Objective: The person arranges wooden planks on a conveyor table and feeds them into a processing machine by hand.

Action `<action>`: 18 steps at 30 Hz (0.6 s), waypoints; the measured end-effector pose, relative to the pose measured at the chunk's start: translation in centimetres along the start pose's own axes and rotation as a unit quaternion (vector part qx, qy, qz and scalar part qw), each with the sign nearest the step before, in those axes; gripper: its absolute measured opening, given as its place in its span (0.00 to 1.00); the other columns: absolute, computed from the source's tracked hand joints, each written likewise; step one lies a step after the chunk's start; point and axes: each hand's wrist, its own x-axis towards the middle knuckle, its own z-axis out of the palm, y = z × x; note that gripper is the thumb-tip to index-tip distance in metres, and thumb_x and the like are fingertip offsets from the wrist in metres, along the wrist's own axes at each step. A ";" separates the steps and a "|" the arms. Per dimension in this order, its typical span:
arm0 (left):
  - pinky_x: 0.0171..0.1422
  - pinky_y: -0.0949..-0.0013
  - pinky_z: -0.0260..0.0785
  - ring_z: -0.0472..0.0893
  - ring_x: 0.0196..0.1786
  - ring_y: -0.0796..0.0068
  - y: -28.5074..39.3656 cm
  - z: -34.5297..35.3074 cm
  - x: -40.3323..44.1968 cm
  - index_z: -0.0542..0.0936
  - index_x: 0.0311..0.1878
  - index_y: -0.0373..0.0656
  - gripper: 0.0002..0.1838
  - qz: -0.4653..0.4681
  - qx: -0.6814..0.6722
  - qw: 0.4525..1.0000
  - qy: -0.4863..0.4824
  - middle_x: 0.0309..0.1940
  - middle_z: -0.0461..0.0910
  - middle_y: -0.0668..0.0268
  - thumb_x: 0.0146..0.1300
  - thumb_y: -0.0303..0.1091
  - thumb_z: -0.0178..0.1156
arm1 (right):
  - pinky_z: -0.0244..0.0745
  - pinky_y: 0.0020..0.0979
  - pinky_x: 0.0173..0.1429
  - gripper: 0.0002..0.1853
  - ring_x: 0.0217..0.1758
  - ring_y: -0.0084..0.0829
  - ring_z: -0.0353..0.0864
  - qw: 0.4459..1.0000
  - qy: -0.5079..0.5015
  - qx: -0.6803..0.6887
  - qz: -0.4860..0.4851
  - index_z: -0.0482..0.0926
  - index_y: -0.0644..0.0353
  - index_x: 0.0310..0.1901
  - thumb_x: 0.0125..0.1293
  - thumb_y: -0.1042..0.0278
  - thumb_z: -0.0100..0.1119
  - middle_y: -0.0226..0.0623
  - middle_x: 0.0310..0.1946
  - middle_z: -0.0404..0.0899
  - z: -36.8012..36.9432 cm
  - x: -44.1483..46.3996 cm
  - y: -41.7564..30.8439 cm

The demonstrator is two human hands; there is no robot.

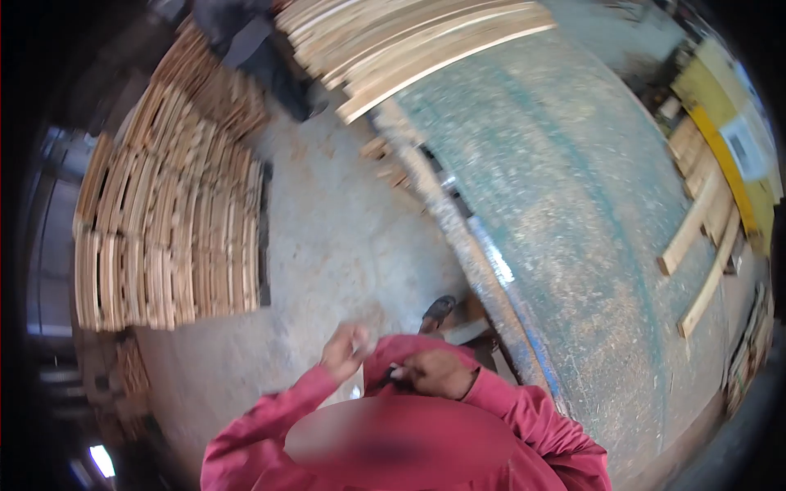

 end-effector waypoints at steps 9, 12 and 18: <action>0.66 0.72 0.67 0.76 0.60 0.81 10.9 -1.9 -1.3 0.77 0.63 0.40 0.18 -0.132 -0.056 0.941 -0.307 0.55 0.77 0.71 0.71 0.20 0.63 | 0.76 0.50 0.43 0.18 0.41 0.52 0.86 0.999 -0.019 -0.002 -0.035 0.87 0.57 0.35 0.65 0.48 0.63 0.50 0.33 0.85 -0.1 0.9 -1.0; 0.60 0.76 0.67 0.75 0.55 0.84 9.1 -3.5 -0.1 0.79 0.57 0.39 0.14 -0.123 -0.171 0.912 -0.353 0.53 0.77 0.71 0.69 0.21 0.64 | 0.74 0.50 0.44 0.22 0.41 0.51 0.86 0.995 -0.037 0.002 -0.088 0.86 0.59 0.38 0.69 0.44 0.61 0.51 0.33 0.85 0.0 1.8 -0.7; 0.59 0.76 0.68 0.75 0.54 0.84 10.8 -3.2 4.3 0.79 0.55 0.39 0.12 -0.213 -0.111 0.899 -0.367 0.52 0.78 0.72 0.70 0.22 0.64 | 0.79 0.46 0.59 0.21 0.57 0.47 0.86 0.994 -0.073 -0.029 -0.075 0.90 0.56 0.49 0.64 0.50 0.61 0.49 0.50 0.88 2.0 5.4 0.1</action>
